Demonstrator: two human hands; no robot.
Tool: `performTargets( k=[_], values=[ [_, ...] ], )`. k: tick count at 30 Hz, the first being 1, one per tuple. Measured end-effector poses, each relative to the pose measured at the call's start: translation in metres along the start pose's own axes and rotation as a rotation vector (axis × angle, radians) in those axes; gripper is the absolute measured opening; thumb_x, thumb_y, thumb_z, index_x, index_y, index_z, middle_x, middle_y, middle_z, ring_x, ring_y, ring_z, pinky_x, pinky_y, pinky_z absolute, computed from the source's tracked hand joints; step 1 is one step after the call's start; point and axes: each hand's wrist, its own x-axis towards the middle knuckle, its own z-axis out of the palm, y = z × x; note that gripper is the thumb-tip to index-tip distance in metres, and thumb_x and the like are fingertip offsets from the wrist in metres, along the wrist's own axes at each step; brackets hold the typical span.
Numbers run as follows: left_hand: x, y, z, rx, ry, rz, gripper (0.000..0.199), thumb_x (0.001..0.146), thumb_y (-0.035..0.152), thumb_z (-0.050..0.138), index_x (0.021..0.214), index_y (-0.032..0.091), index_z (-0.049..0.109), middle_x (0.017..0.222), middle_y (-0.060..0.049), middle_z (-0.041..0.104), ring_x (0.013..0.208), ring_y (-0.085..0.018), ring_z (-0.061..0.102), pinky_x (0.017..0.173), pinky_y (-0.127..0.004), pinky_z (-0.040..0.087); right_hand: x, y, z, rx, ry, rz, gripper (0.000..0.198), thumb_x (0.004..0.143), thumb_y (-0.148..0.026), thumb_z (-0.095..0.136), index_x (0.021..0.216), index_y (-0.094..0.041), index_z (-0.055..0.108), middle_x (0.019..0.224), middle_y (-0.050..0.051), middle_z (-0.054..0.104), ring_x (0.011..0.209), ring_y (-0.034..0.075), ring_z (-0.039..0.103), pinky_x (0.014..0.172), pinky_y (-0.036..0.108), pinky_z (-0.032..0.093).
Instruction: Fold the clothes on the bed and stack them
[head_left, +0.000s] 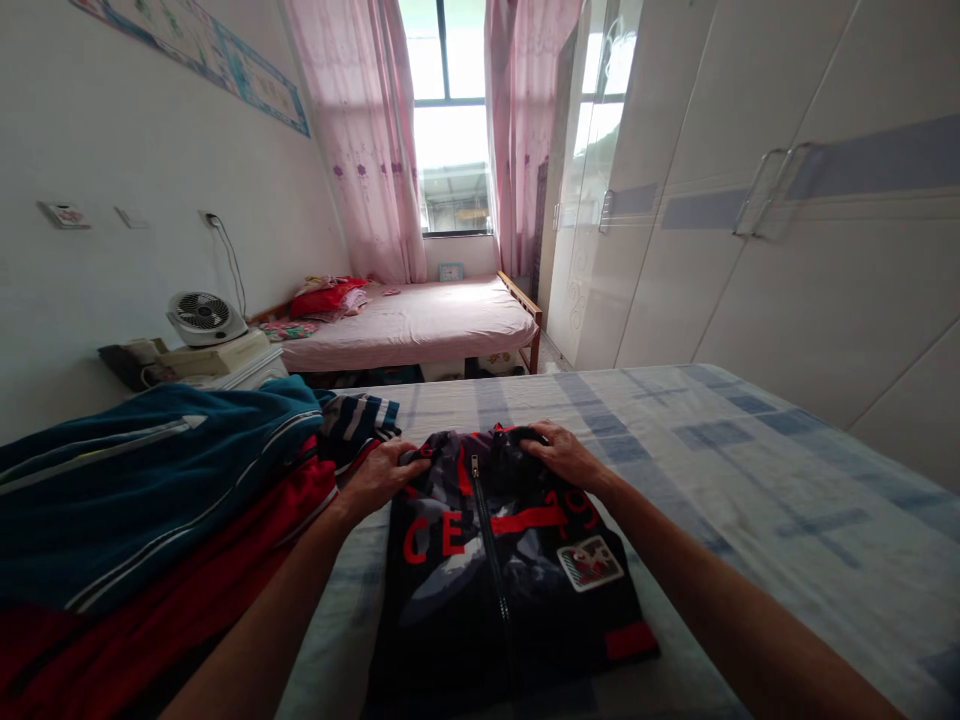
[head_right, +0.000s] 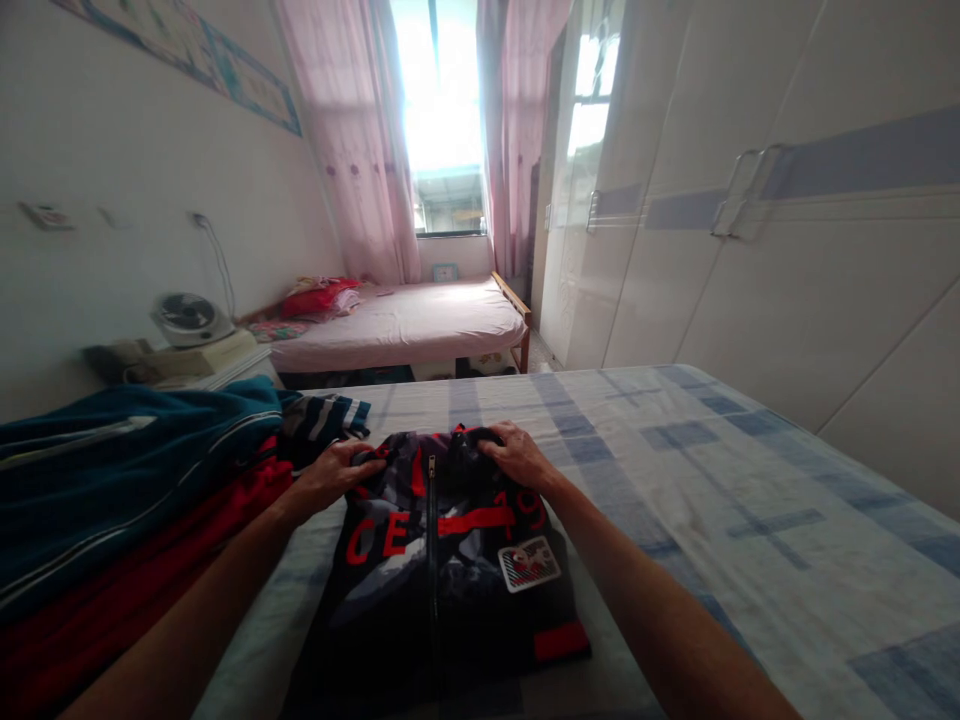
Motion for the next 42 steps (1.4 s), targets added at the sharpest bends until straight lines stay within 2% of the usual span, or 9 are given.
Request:
performTargets(
  k=[4,7,11,16,20,23,32,37,42],
  values=[
    [-0.005,0.001,0.009,-0.018,0.087,-0.011,0.049,0.080,0.057,0.049,0.099,0.014,0.066,0.087,-0.007,0.070,0.076,-0.020,0.066,0.064,-0.028,0.052,0.001,0.004,0.003,0.243,0.042,-0.087,0.043,0.089,-0.049,0.037,0.104,-0.017,0.062,0.084,0.003,0.066,0.071,0.014,0.059,0.063,0.025,0.046],
    [-0.006,-0.004,0.019,0.090,0.221,-0.067,0.047,0.080,0.050,0.050,0.101,0.009,0.063,0.090,-0.015,0.068,0.088,-0.030,0.065,0.075,-0.041,0.052,0.007,0.007,0.007,-0.024,0.181,-0.020,0.036,0.087,-0.043,0.044,0.102,-0.015,0.062,0.092,0.007,0.067,0.084,0.019,0.061,0.077,0.032,0.047],
    [-0.023,0.011,0.023,0.284,0.422,0.025,0.045,0.081,0.036,0.050,0.119,0.013,0.056,0.133,-0.017,0.049,0.129,-0.033,0.039,0.109,-0.048,0.027,-0.004,-0.012,0.007,-0.242,0.251,-0.064,0.045,0.083,-0.034,0.054,0.124,-0.016,0.054,0.130,0.014,0.054,0.121,0.026,0.047,0.102,0.042,0.033],
    [-0.047,0.018,0.038,0.660,0.238,0.462,0.048,0.089,0.043,0.043,0.132,0.023,0.050,0.148,-0.005,0.037,0.139,-0.024,0.027,0.114,-0.042,0.022,-0.030,-0.027,0.021,-0.538,0.153,-0.355,0.053,0.091,-0.045,0.043,0.140,-0.026,0.040,0.151,0.004,0.030,0.142,0.026,0.015,0.113,0.046,0.012],
    [-0.045,-0.030,0.067,0.814,0.118,0.291,0.062,0.087,0.048,0.043,0.138,0.012,0.042,0.148,-0.016,0.033,0.139,-0.031,0.025,0.111,-0.051,0.022,-0.025,0.008,0.046,-0.575,-0.038,-0.113,0.059,0.091,-0.050,0.037,0.144,-0.023,0.034,0.152,0.005,0.028,0.141,0.027,0.019,0.112,0.048,0.014],
    [-0.042,-0.052,0.076,0.844,0.118,0.254,0.066,0.089,0.051,0.038,0.141,0.011,0.036,0.149,-0.017,0.030,0.140,-0.029,0.023,0.112,-0.051,0.020,-0.019,0.030,0.054,-0.535,-0.020,-0.055,0.064,0.090,-0.052,0.036,0.146,-0.021,0.030,0.152,0.006,0.028,0.140,0.026,0.021,0.112,0.046,0.015],
    [-0.045,-0.052,0.067,0.574,0.254,0.200,0.054,0.092,0.045,0.033,0.134,0.015,0.048,0.150,-0.013,0.033,0.140,-0.025,0.024,0.113,-0.049,0.023,-0.021,0.031,0.028,-0.117,0.280,0.150,0.065,0.081,-0.042,0.055,0.135,-0.007,0.043,0.139,0.020,0.045,0.129,0.027,0.041,0.107,0.040,0.032],
    [-0.042,-0.062,0.062,0.438,0.283,0.182,0.055,0.090,0.045,0.036,0.132,0.012,0.050,0.150,-0.014,0.031,0.139,-0.026,0.026,0.114,-0.045,0.024,-0.025,0.023,0.005,0.436,-0.009,0.293,0.041,0.076,-0.046,0.064,0.103,-0.015,0.063,0.099,0.009,0.069,0.090,0.021,0.066,0.084,0.034,0.051],
    [-0.041,-0.065,0.061,0.396,0.297,0.164,0.055,0.088,0.046,0.038,0.130,0.015,0.052,0.149,-0.012,0.034,0.138,-0.026,0.030,0.114,-0.045,0.025,-0.028,0.030,0.004,0.964,-0.262,0.415,0.028,0.078,-0.037,0.066,0.090,-0.011,0.065,0.080,0.005,0.071,0.069,0.012,0.067,0.074,0.025,0.053]
  ],
)
